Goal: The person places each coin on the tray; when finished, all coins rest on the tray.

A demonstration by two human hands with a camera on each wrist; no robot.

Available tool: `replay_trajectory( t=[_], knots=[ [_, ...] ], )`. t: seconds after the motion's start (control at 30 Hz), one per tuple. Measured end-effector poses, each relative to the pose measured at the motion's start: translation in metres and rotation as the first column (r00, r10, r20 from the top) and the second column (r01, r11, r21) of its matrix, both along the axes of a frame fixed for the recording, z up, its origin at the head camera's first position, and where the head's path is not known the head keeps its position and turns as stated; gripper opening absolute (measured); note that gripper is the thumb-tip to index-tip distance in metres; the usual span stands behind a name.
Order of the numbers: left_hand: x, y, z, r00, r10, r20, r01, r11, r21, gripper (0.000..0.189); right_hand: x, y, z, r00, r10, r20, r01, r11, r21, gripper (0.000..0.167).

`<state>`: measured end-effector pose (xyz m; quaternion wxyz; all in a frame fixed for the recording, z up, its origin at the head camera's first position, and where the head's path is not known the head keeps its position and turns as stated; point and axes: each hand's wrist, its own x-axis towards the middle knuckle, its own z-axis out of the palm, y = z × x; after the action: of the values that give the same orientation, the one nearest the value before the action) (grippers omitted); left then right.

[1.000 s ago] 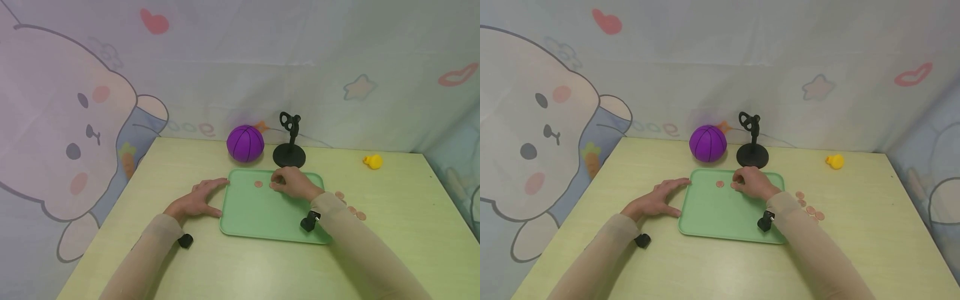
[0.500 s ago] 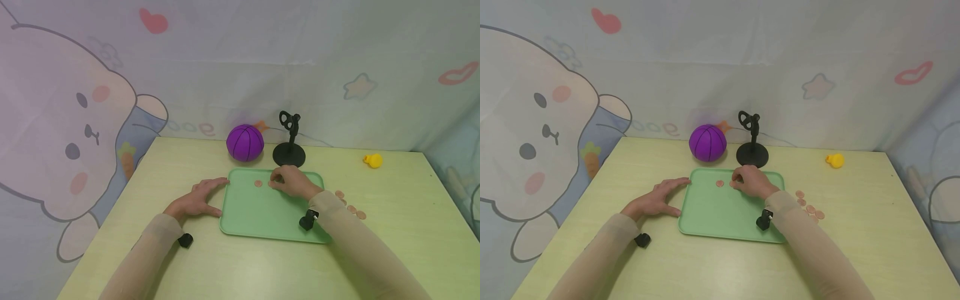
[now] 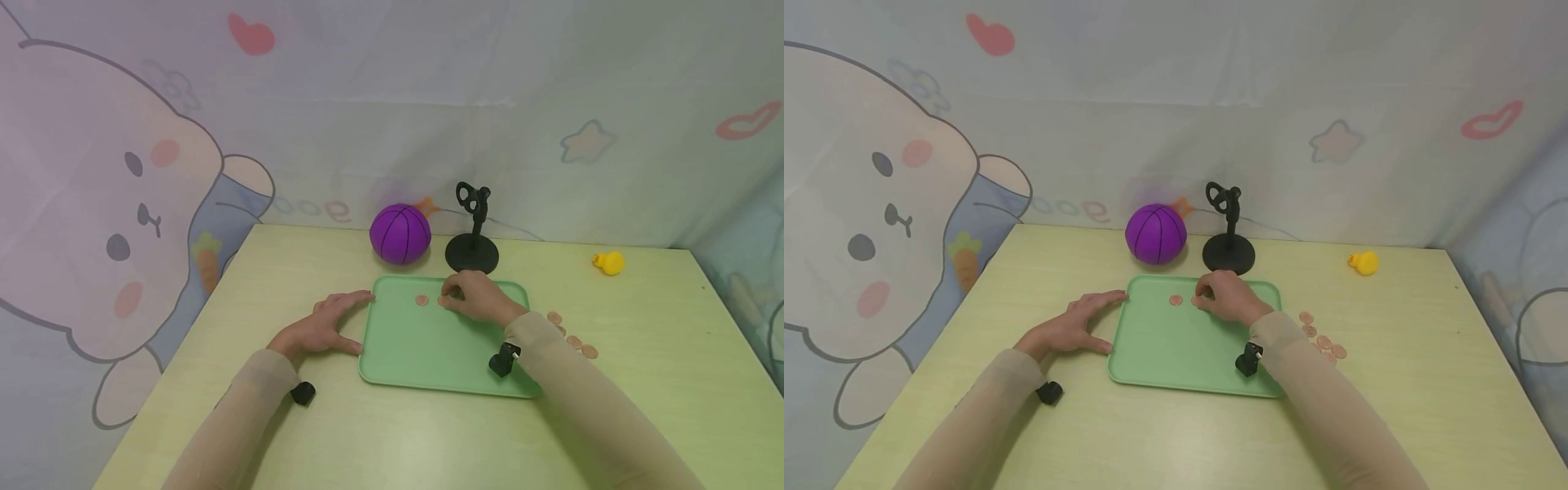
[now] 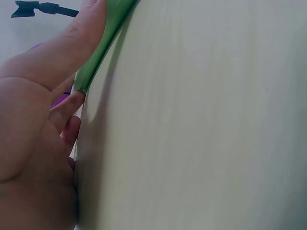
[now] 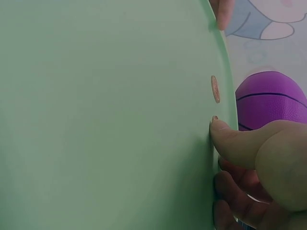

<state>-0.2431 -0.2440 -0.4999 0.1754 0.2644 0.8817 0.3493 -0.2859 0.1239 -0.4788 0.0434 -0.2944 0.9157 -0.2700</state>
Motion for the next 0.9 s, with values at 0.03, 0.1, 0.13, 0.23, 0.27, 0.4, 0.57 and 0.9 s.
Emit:
replay_trajectory(
  t=[0.03, 0.1, 0.13, 0.23, 0.27, 0.4, 0.57, 0.9],
  knots=[
    [0.000, 0.000, 0.000, 1.000, -0.001, -0.002, 0.001, 1.000, 0.000, 0.105, 0.000, 0.000, -0.001, 1.000, -0.002, 0.001, 0.002, 1.000, 0.001, 0.015],
    [0.000, 0.000, -0.001, 1.000, -0.004, -0.004, 0.004, 1.000, 0.001, 0.104, 0.000, 0.000, -0.001, 1.000, 0.003, -0.006, -0.003, 1.000, 0.005, 0.015],
    [0.000, 0.000, -0.001, 1.000, -0.005, -0.004, 0.005, 1.000, 0.002, 0.104, 0.000, 0.000, -0.001, 1.000, 0.005, -0.008, -0.005, 1.000, 0.007, 0.015],
    [0.000, 0.000, -0.002, 1.000, -0.008, -0.007, 0.008, 1.000, 0.003, 0.105, 0.000, 0.001, 0.000, 1.000, 0.003, -0.005, -0.003, 1.000, 0.011, 0.018],
    [-0.001, 0.000, -0.002, 1.000, -0.010, -0.008, 0.010, 1.000, 0.001, 0.105, 0.000, 0.001, 0.001, 1.000, 0.003, -0.005, -0.002, 1.000, 0.013, 0.019],
    [-0.001, -0.001, -0.001, 1.000, -0.011, -0.016, 0.011, 1.000, -0.007, 0.105, 0.000, 0.005, 0.004, 1.000, -0.012, 0.007, 0.012, 1.000, 0.025, 0.023],
    [-0.001, -0.001, 0.001, 1.000, -0.004, -0.010, 0.004, 1.000, -0.009, 0.105, 0.003, 0.015, 0.010, 1.000, 0.002, 0.004, -0.002, 1.000, 0.021, 0.022],
    [0.000, 0.000, 0.000, 1.000, -0.003, -0.005, 0.003, 1.000, -0.007, 0.104, 0.017, 0.051, 0.026, 1.000, -0.002, -0.007, 0.002, 1.000, 0.023, 0.025]
  ],
)
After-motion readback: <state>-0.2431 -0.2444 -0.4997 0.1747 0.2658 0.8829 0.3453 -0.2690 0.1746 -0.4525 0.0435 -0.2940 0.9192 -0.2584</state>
